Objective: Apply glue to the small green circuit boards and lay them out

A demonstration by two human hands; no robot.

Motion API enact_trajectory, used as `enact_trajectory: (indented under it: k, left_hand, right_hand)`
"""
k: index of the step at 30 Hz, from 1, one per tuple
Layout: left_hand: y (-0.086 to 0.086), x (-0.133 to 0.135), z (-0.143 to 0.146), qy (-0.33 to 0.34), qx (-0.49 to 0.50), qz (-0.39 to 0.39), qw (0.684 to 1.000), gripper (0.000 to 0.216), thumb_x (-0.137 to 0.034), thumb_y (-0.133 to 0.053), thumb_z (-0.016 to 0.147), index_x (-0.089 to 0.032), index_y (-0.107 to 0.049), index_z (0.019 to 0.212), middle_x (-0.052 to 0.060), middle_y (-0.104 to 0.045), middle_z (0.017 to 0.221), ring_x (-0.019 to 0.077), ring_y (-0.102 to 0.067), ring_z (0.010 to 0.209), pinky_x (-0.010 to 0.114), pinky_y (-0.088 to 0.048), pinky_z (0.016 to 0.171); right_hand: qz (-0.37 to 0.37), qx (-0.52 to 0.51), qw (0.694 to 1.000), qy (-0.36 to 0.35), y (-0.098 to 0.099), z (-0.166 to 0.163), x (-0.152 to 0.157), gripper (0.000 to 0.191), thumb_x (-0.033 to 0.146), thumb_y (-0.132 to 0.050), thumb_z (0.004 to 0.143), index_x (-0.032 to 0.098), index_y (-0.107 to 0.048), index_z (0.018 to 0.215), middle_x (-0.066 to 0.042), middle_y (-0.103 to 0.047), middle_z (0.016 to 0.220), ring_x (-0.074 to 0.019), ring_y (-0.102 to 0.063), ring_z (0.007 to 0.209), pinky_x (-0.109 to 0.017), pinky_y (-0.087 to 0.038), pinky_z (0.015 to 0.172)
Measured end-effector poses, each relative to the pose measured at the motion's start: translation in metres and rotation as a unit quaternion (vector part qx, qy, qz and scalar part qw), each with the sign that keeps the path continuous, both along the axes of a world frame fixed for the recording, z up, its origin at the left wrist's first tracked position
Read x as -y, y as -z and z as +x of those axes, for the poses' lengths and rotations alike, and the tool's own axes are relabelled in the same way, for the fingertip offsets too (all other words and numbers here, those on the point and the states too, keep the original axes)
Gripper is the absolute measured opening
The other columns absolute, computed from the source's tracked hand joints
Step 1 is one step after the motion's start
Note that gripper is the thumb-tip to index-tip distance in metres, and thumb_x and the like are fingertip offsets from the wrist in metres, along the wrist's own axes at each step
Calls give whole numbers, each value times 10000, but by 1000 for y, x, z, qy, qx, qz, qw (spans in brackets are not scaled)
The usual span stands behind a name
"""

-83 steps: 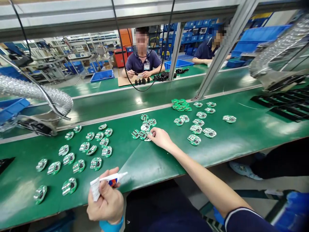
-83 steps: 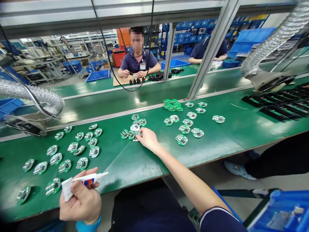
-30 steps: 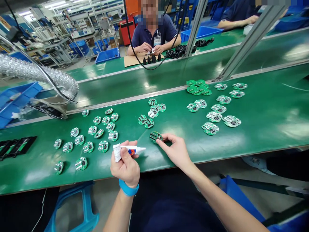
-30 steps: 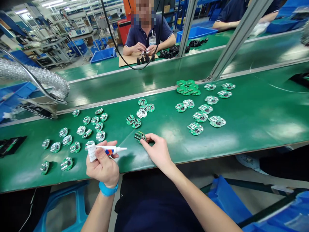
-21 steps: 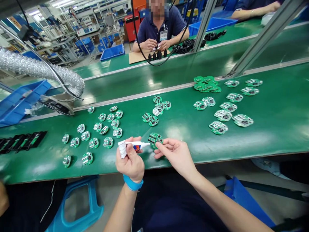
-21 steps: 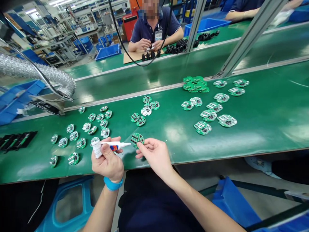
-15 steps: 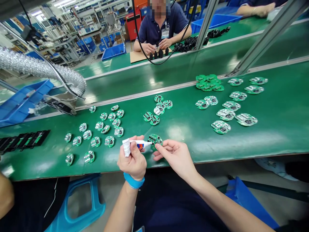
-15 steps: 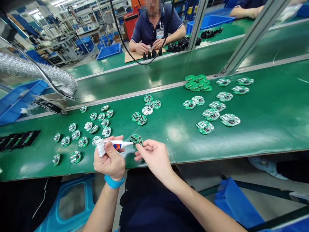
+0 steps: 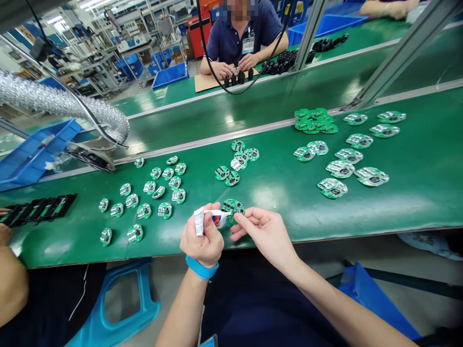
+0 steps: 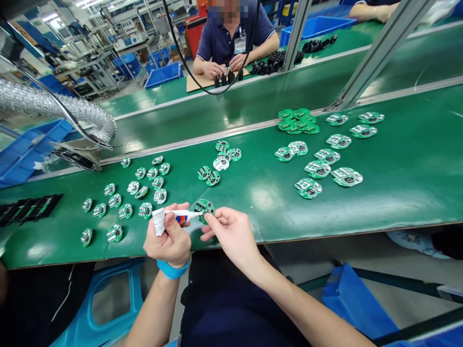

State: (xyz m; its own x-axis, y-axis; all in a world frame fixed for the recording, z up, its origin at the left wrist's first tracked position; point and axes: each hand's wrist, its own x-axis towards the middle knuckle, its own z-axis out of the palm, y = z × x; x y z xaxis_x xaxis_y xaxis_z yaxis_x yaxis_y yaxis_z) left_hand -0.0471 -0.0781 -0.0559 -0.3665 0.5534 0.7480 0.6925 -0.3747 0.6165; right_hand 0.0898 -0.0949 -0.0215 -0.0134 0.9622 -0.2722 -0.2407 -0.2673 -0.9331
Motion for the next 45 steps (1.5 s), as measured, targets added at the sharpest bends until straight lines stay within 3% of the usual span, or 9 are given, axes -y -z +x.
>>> enact_trajectory:
  k: [8,22,29,35,45]
  left_hand:
    - [-1,-5,-6,-36,-90,74,993,299,-427,-607,1034,-164,-720,950,61,-794,732,163,-717,536,272,-601,619]
    - [-4,-3,-3,-29,-14,44,999,317,-456,-596,1034,-159,-699,994,84,-813,829,172,-721,542,311,-619,613]
    - [-6,-2,4,-6,-28,34,999,295,-441,-583,1041,-178,-697,970,68,-814,833,164,-725,555,305,-619,616]
    - [-4,-9,-1,-23,-13,21,999,364,-490,-562,1045,-161,-706,983,84,-814,839,167,-730,564,293,-593,583]
    - [-12,-3,4,-23,-28,51,998,305,-441,-581,1045,-162,-700,1008,78,-811,819,176,-741,579,303,-611,628]
  right_hand:
    - [-2,2,1000,3,0,1,0,558,718,-835,708,201,-624,701,-77,-771,644,-247,-776,579,-290,-549,591]
    - [8,7,1000,5,2,-1,4,554,719,-825,729,195,-646,722,-71,-762,639,-237,-765,563,-290,-552,571]
    - [17,16,1000,-3,0,-2,7,546,724,-815,743,200,-661,740,-64,-758,648,-236,-764,571,-297,-577,564]
    - [22,9,1000,-5,4,-1,9,518,691,-810,777,199,-653,742,-61,-759,652,-222,-759,564,-289,-580,573]
    - [28,9,999,-13,7,-1,9,472,634,-805,820,189,-659,756,-52,-756,657,-200,-756,559,-255,-557,551]
